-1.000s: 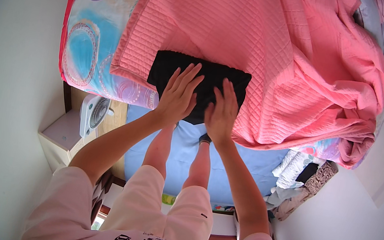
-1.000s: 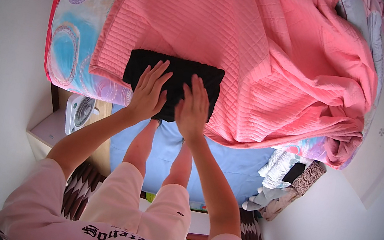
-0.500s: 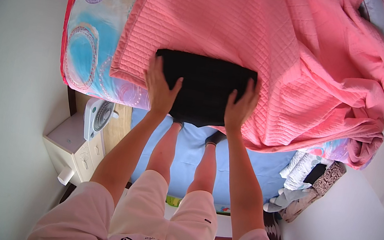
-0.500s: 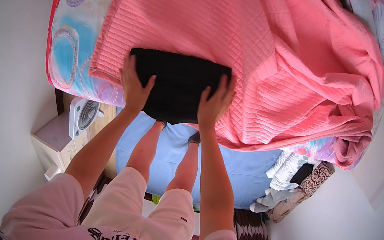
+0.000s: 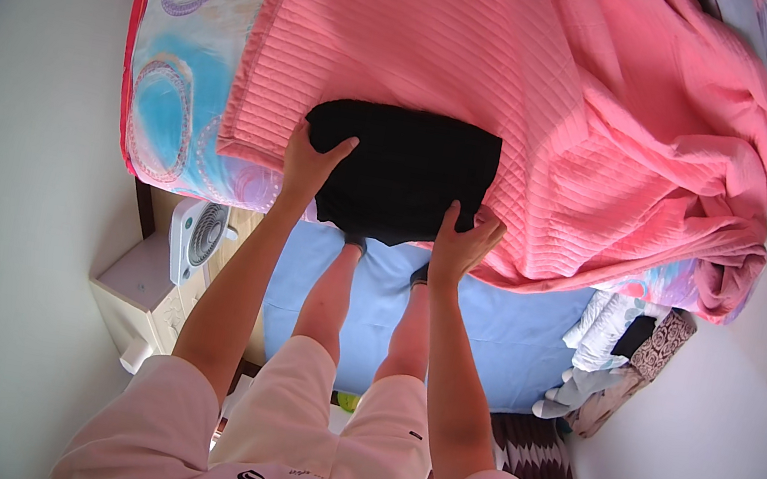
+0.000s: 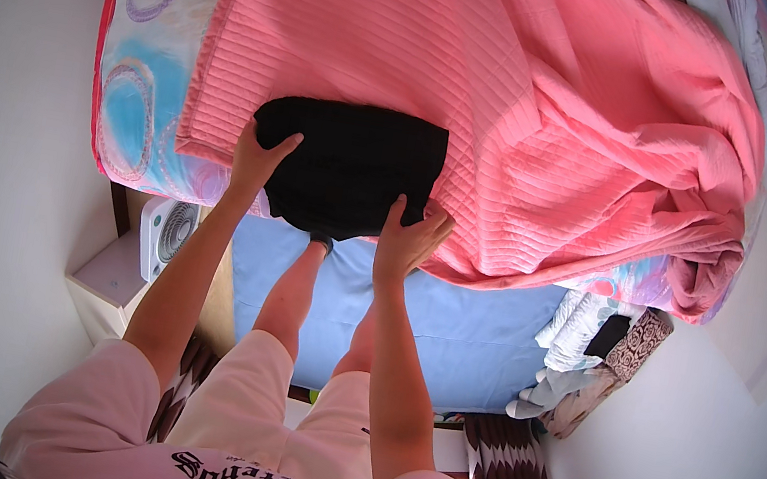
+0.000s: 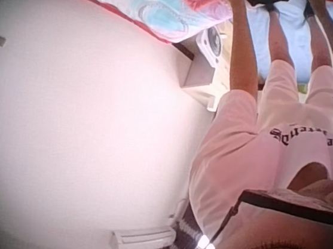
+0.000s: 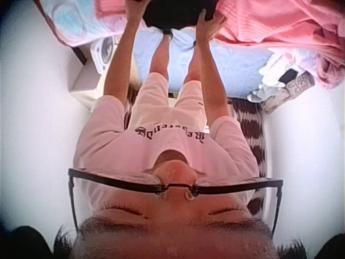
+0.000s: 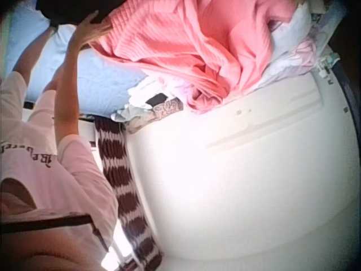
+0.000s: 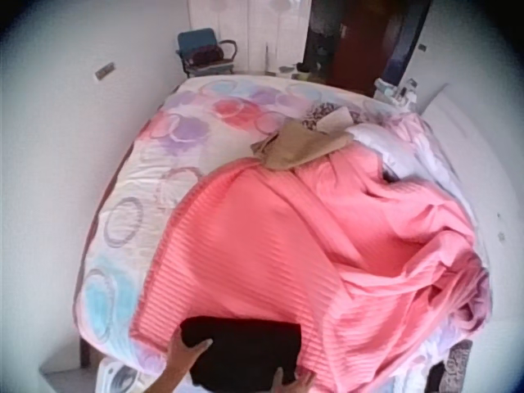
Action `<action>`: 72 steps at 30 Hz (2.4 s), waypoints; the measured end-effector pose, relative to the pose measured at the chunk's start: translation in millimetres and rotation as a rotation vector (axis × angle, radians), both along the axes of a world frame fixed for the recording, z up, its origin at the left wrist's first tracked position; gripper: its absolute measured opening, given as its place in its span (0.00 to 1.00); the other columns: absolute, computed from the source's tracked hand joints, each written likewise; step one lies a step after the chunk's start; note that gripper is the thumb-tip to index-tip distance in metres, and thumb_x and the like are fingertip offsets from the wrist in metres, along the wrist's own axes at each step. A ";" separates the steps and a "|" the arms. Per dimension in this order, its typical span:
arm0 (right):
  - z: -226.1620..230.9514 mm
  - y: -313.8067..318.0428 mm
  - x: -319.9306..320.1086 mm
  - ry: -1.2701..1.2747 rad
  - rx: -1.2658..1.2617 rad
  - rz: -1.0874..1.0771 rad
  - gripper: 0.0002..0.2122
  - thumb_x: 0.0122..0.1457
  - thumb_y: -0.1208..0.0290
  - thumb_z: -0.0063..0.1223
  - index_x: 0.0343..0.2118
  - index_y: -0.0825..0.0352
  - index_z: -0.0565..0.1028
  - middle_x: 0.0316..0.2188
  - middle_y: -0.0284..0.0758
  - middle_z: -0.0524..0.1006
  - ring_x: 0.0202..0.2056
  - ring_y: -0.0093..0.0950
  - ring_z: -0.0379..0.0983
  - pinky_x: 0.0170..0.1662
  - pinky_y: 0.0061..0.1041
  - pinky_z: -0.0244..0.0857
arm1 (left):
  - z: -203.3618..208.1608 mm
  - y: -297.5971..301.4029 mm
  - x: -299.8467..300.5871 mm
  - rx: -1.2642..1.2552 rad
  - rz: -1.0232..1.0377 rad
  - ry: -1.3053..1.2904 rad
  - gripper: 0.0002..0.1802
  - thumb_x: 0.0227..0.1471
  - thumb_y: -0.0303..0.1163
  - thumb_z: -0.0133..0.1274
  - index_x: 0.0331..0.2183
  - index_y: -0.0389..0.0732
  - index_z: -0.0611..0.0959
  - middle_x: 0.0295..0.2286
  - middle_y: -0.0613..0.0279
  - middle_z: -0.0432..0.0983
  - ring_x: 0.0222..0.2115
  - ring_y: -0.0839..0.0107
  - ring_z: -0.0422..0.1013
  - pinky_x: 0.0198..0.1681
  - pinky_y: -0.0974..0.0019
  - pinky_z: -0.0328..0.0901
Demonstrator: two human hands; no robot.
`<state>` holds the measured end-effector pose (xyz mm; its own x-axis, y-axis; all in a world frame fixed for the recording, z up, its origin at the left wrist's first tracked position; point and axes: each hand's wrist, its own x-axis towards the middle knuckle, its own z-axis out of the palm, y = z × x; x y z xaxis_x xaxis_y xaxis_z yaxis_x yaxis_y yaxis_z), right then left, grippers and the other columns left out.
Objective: The person picks up two black garments from a bed, smooths them out, and folds each one into a square before placing them on a pillow.
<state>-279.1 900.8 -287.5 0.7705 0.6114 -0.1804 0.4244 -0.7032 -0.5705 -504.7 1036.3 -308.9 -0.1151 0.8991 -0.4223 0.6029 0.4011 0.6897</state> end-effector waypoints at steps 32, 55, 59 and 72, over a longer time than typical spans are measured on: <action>-16.4 20.5 13.3 0.412 -0.134 0.157 0.26 0.53 0.54 0.70 0.43 0.72 0.72 0.40 0.43 0.75 0.44 0.39 0.73 0.47 0.38 0.68 | -14.9 62.7 -60.7 0.020 -0.372 -0.039 0.29 0.52 0.47 0.67 0.39 0.27 0.83 0.32 0.40 0.83 0.38 0.46 0.81 0.39 0.55 0.72; -23.8 90.1 -8.5 1.261 0.044 0.166 0.39 0.51 0.67 0.74 0.63 0.73 0.64 0.55 0.39 0.74 0.56 0.33 0.70 0.61 0.29 0.64 | 2.1 32.3 -91.7 -0.624 0.350 -0.855 0.46 0.51 0.43 0.71 0.64 0.42 0.67 0.56 0.59 0.73 0.56 0.63 0.71 0.60 0.59 0.67; -37.2 70.5 -11.3 1.231 -0.045 0.210 0.36 0.52 0.70 0.72 0.63 0.74 0.65 0.54 0.40 0.75 0.54 0.33 0.72 0.59 0.29 0.66 | 1.3 19.0 -89.3 -0.718 0.386 -0.885 0.43 0.54 0.44 0.68 0.64 0.41 0.68 0.58 0.59 0.71 0.58 0.63 0.70 0.62 0.58 0.65; 28.6 -81.0 37.3 1.087 0.085 0.106 0.23 0.60 0.74 0.64 0.58 0.72 0.72 0.49 0.34 0.79 0.50 0.24 0.73 0.55 0.26 0.67 | 67.9 -76.8 -22.1 -0.749 0.299 -0.987 0.34 0.62 0.37 0.60 0.64 0.40 0.68 0.59 0.61 0.71 0.60 0.63 0.67 0.64 0.57 0.62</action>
